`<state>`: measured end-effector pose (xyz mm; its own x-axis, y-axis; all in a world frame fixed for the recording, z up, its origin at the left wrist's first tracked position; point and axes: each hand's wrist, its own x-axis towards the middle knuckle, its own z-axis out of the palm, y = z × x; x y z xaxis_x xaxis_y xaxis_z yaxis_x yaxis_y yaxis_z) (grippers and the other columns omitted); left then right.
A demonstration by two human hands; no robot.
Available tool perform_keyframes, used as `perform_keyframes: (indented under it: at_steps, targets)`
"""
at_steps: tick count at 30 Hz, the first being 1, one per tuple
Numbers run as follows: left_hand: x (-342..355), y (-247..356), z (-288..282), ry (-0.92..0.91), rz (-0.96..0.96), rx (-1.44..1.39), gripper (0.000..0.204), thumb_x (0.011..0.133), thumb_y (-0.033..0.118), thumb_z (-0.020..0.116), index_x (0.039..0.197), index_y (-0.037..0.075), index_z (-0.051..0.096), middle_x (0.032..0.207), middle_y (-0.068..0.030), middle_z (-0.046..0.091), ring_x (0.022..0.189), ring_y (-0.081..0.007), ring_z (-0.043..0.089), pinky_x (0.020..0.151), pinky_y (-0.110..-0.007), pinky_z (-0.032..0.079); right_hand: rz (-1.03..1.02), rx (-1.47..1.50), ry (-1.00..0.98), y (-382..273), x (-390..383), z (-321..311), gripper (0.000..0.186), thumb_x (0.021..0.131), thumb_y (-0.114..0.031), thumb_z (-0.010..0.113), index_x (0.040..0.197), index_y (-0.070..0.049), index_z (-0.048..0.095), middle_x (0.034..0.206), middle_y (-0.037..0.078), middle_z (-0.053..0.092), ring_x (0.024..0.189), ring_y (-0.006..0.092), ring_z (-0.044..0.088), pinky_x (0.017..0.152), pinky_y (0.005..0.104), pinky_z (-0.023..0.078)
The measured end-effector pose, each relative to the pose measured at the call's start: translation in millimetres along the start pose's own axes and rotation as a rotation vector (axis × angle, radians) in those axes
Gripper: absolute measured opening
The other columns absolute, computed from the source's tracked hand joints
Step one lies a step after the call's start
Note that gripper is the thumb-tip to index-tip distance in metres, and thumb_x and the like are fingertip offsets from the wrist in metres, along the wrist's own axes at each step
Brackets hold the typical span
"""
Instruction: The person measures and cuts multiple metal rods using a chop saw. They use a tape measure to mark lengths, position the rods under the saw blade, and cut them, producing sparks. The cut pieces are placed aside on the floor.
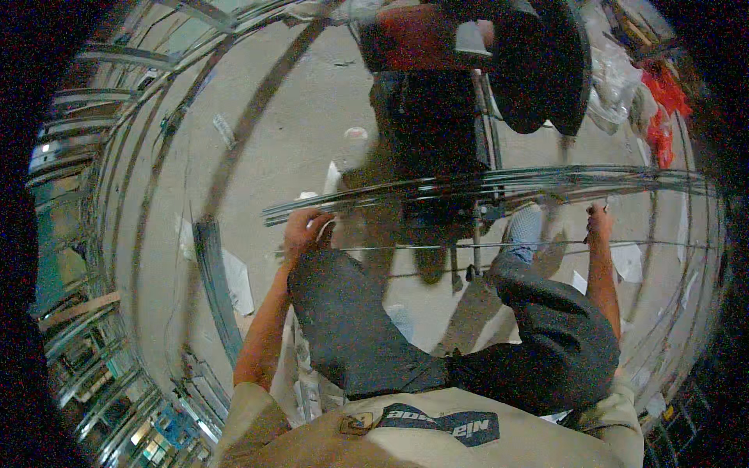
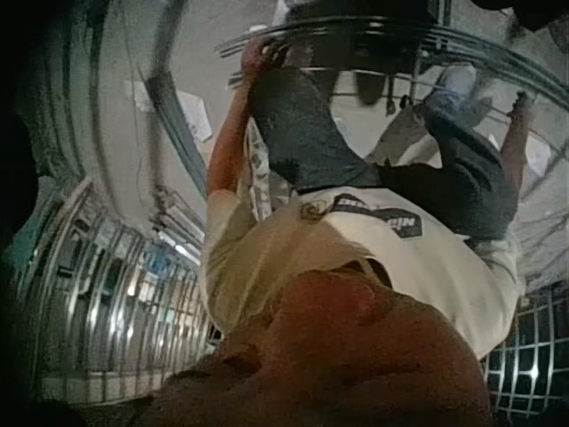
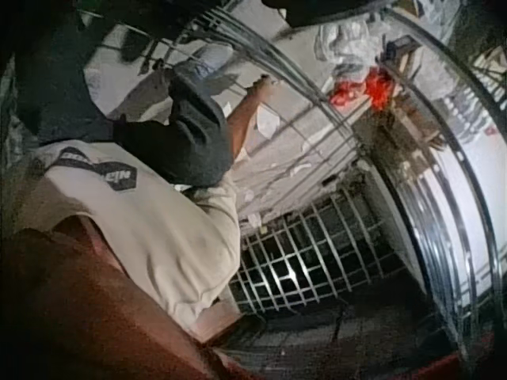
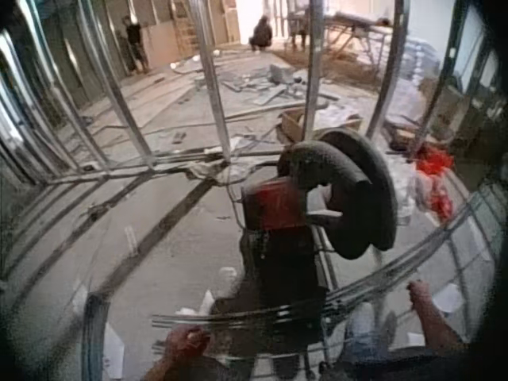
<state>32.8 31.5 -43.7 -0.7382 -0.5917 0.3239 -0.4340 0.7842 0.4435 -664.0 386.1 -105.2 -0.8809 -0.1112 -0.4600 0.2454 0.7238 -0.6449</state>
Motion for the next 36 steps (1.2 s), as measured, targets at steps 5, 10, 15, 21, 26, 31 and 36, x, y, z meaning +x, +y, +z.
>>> perform_keyframes:
  at_steps: [5, 10, 15, 21, 26, 31, 36]
  targets:
    - [-34.8, -15.6, 2.0, -0.178, -0.018, -0.068, 0.025, 0.083, 0.02, 0.078, 0.106, 0.016, 0.07, 0.092, -0.0067, 0.065, 0.087, -0.0296, 0.064, 0.071, -0.044, 0.05, 0.061, -0.144, 0.181, 67.0, -51.6, -15.1, 0.044, 0.088, -0.05, 0.068, 0.072, -0.009, 0.063, 0.059, 0.003, 0.055, 0.05, 0.0154, 0.05, 0.046, 0.0347, 0.038]
    - [-46.2, -8.3, -3.5, -0.918, -0.612, 0.009, 0.05, 0.097, 0.053, 0.056, 0.094, 0.007, 0.071, 0.086, -0.0197, 0.067, 0.081, -0.0382, 0.064, 0.072, -0.048, 0.05, 0.304, 0.28, -0.199, 114.6, -92.8, -2.5, 0.03, 0.09, -0.042, 0.065, 0.098, -0.013, 0.065, 0.088, 0.007, 0.058, 0.07, 0.0215, 0.054, 0.062, 0.043, 0.05]
    - [-40.2, 21.6, -45.2, -0.736, -0.549, -0.273, 0.044, 0.098, 0.045, 0.055, 0.098, 0.005, 0.071, 0.088, -0.0198, 0.068, 0.081, -0.0359, 0.065, 0.073, -0.047, 0.05, 0.313, 0.394, 0.084, 99.3, -74.3, 52.2, 0.025, 0.088, -0.036, 0.07, 0.089, -0.012, 0.064, 0.077, 0.007, 0.063, 0.054, 0.0173, 0.048, 0.05, 0.0369, 0.042]
    - [-14.2, 18.2, -54.5, -0.756, -0.565, -0.392, 0.037, 0.1, 0.036, 0.055, 0.102, 0.003, 0.071, 0.089, -0.02, 0.069, 0.082, -0.0333, 0.065, 0.074, -0.045, 0.051, 0.209, 0.516, 0.113, 45.5, -82.7, 52.7, 0.021, 0.089, -0.027, 0.068, 0.083, -0.007, 0.064, 0.069, 0.003, 0.058, 0.045, 0.0118, 0.043, 0.04, 0.0294, 0.032]
    - [3.5, 19.1, -60.0, -0.753, -0.607, -0.48, 0.032, 0.101, 0.027, 0.054, 0.106, 0.001, 0.071, 0.091, -0.0202, 0.071, 0.082, -0.031, 0.066, 0.074, -0.043, 0.052, -0.214, 0.521, 0.407, -81.7, -82.7, 37.7, 0.029, 0.092, -0.033, 0.061, 0.078, -0.007, 0.062, 0.065, 0.0, 0.054, 0.047, 0.0119, 0.045, 0.044, 0.0325, 0.033]
    - [14.3, 14.9, -67.1, -0.592, -0.865, -0.744, 0.027, 0.103, 0.019, 0.054, 0.109, 0.0, 0.071, 0.092, -0.0204, 0.072, 0.082, -0.0288, 0.066, 0.075, -0.041, 0.052, -0.526, 0.386, 0.564, -147.0, -85.2, 36.8, 0.032, 0.091, -0.035, 0.059, 0.075, -0.007, 0.062, 0.059, 0.001, 0.052, 0.049, 0.0139, 0.047, 0.048, 0.0349, 0.036]
    - [12.3, 8.5, -86.5, -0.761, -0.476, -0.404, 0.032, 0.104, 0.022, 0.05, 0.123, 0.002, 0.067, 0.104, -0.0213, 0.072, 0.09, -0.0335, 0.066, 0.08, -0.043, 0.051, -0.069, 0.275, 0.258, -94.5, -86.9, 65.3, 0.046, 0.092, -0.039, 0.055, 0.072, 0.002, 0.064, 0.067, 0.018, 0.065, 0.067, 0.0326, 0.067, 0.065, 0.0489, 0.048]
